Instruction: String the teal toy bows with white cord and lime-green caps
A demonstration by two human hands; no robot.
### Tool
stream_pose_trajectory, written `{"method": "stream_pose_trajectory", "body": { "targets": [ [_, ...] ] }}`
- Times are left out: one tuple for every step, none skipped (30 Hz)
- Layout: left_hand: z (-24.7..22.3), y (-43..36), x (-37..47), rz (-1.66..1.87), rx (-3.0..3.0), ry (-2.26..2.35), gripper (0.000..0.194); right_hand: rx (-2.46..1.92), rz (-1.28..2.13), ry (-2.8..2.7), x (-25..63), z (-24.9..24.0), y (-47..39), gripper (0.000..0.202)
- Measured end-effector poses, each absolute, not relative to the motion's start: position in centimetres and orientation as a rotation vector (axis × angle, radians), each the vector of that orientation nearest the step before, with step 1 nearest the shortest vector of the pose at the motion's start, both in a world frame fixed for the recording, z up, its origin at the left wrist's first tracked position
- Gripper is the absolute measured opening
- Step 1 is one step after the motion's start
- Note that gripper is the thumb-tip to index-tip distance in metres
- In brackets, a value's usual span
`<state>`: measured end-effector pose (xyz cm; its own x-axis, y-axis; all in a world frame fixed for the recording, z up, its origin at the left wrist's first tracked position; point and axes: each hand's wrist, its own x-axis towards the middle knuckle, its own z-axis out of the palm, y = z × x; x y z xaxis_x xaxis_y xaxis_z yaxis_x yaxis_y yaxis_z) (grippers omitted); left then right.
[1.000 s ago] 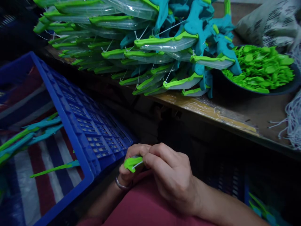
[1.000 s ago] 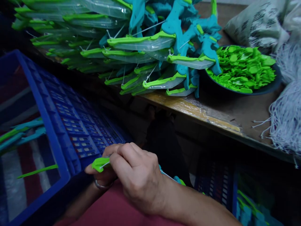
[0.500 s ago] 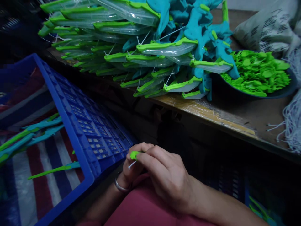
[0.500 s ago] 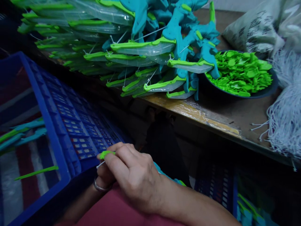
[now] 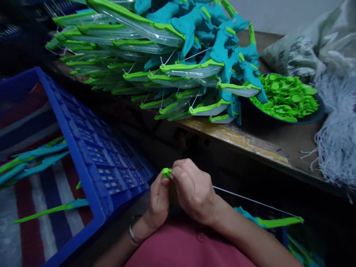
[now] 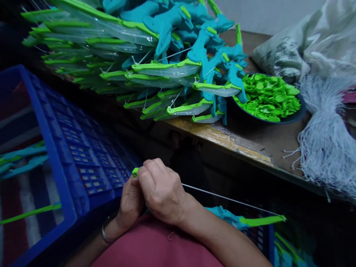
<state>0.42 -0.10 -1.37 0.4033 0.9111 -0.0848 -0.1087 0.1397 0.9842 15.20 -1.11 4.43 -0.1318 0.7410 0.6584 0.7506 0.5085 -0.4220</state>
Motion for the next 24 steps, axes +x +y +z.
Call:
{"method": "stream_pose_trajectory", "body": {
  "targets": [
    [-1.0,0.0,0.7,0.915,1.213,0.851,0.036,-1.218,-0.016,-1.855,15.5,5.0,-1.2,0.015],
    [-0.6,0.2,1.0,0.943,1.221,0.832,0.034,-1.213,-0.002,-1.838,15.8,5.7,-1.3,0.014],
    [-0.1,0.3,1.3,0.966,1.220,0.814,0.033,-1.225,0.035,-1.812,16.2,6.5,-1.6,0.014],
    [0.2,0.5,1.5,0.984,1.215,0.799,0.033,-1.246,0.086,-1.767,16.6,7.2,-1.8,0.014],
    [0.5,0.7,1.7,1.004,1.214,0.781,0.034,-1.266,0.140,-1.708,16.9,7.9,-2.1,0.014],
    [0.7,0.9,1.8,1.018,1.221,0.759,0.035,-1.273,0.180,-1.643,17.2,8.3,-2.2,0.014],
    [0.9,1.1,1.8,1.015,1.239,0.740,0.035,-1.270,0.203,-1.580,17.4,8.5,-2.4,0.015],
    [0.9,1.2,1.7,1.001,1.265,0.730,0.034,-1.266,0.209,-1.534,17.5,8.4,-2.4,0.016],
    [0.9,1.4,1.6,0.985,1.290,0.721,0.031,-1.264,0.204,-1.512,17.5,8.1,-2.3,0.016],
    [0.9,1.6,1.5,0.970,1.303,0.703,0.027,-1.272,0.203,-1.511,17.5,7.7,-2.2,0.016],
    [1.0,1.9,1.4,0.959,1.299,0.684,0.023,-1.287,0.212,-1.515,17.4,7.2,-2.0,0.015],
    [1.0,2.1,1.4,0.956,1.280,0.662,0.019,-1.302,0.225,-1.516,17.3,6.6,-1.8,0.014],
    [1.1,2.3,1.4,0.960,1.258,0.637,0.015,-1.314,0.235,-1.512,17.2,6.1,-1.6,0.014],
    [1.2,2.5,1.4,0.966,1.238,0.613,0.011,-1.321,0.235,-1.502,17.2,5.7,-1.5,0.014],
    [1.2,2.7,1.4,0.964,1.224,0.602,0.007,-1.327,0.233,-1.493,17.2,5.4,-1.4,0.013],
    [1.3,2.8,1.5,0.953,1.221,0.610,0.004,-1.331,0.227,-1.487,17.2,5.2,-1.3,0.013],
    [1.4,2.9,1.5,0.935,1.225,0.632,0.003,-1.328,0.218,-1.487,17.3,5.1,-1.3,0.013],
    [1.4,3.0,1.6,0.921,1.226,0.664,0.003,-1.323,0.212,-1.497,17.4,5.1,-1.4,0.013],
    [1.4,3.0,1.6,0.911,1.224,0.704,0.004,-1.314,0.207,-1.518,17.5,5.1,-1.4,0.012],
    [1.3,3.0,1.6,0.906,1.221,0.741,0.005,-1.301,0.207,-1.551,17.6,5.2,-1.5,0.012],
    [1.2,3.0,1.6,0.904,1.214,0.772,0.006,-1.284,0.215,-1.595,17.7,5.3,-1.5,0.013],
    [1.1,3.0,1.5,0.904,1.204,0.796,0.007,-1.267,0.230,-1.641,17.7,5.4,-1.6,0.013],
    [1.0,3.1,1.5,0.901,1.194,0.814,0.008,-1.251,0.254,-1.687,17.7,5.5,-1.6,0.013],
    [0.9,3.1,1.4,0.894,1.188,0.830,0.009,-1.238,0.282,-1.720,17.7,5.6,-1.6,0.013]
  ]
}}
